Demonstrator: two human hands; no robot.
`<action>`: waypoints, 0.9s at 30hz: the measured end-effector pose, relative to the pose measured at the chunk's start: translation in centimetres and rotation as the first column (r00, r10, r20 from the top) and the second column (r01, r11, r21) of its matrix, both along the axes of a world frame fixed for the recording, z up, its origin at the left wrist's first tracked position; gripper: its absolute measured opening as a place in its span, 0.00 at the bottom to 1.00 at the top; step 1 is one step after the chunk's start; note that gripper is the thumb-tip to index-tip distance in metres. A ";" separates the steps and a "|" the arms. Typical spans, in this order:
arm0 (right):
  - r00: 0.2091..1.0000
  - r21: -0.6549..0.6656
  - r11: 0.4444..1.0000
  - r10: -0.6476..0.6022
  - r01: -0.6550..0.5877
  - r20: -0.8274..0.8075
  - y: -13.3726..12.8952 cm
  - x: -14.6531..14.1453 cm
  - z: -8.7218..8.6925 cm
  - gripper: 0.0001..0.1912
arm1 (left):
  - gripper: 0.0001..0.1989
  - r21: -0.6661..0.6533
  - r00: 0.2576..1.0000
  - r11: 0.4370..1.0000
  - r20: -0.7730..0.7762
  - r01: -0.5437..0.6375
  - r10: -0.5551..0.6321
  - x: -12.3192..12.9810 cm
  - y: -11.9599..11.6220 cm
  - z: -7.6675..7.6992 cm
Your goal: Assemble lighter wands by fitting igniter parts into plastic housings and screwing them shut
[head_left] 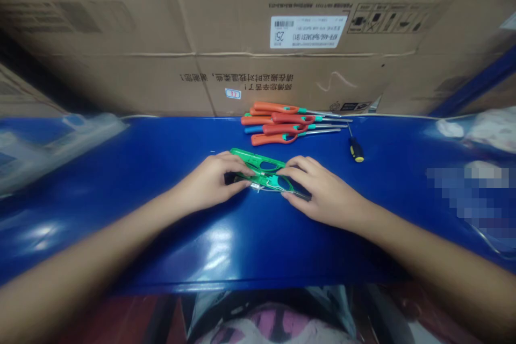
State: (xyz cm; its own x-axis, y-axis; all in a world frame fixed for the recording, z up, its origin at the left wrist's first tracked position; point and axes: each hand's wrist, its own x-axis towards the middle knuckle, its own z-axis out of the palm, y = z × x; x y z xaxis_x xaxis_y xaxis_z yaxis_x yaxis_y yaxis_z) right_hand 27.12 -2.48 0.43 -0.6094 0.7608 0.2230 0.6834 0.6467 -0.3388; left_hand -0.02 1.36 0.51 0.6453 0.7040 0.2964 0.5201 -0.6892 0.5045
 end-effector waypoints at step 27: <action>0.987 -0.042 0.996 0.080 -0.075 0.138 0.6 0.8 -0.1 0.17 | 0.06 0.094 0.976 0.984 -0.174 0.150 -0.132 1.2 -2.2 0.0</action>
State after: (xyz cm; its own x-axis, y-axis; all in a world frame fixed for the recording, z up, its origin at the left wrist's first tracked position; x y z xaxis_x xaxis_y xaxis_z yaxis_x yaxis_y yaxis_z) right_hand 27.89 -1.83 0.38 -0.6902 0.7160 0.1048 0.6737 0.6887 -0.2679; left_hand 1.15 -0.86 0.55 0.7822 0.5731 0.2444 0.4845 -0.8061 0.3398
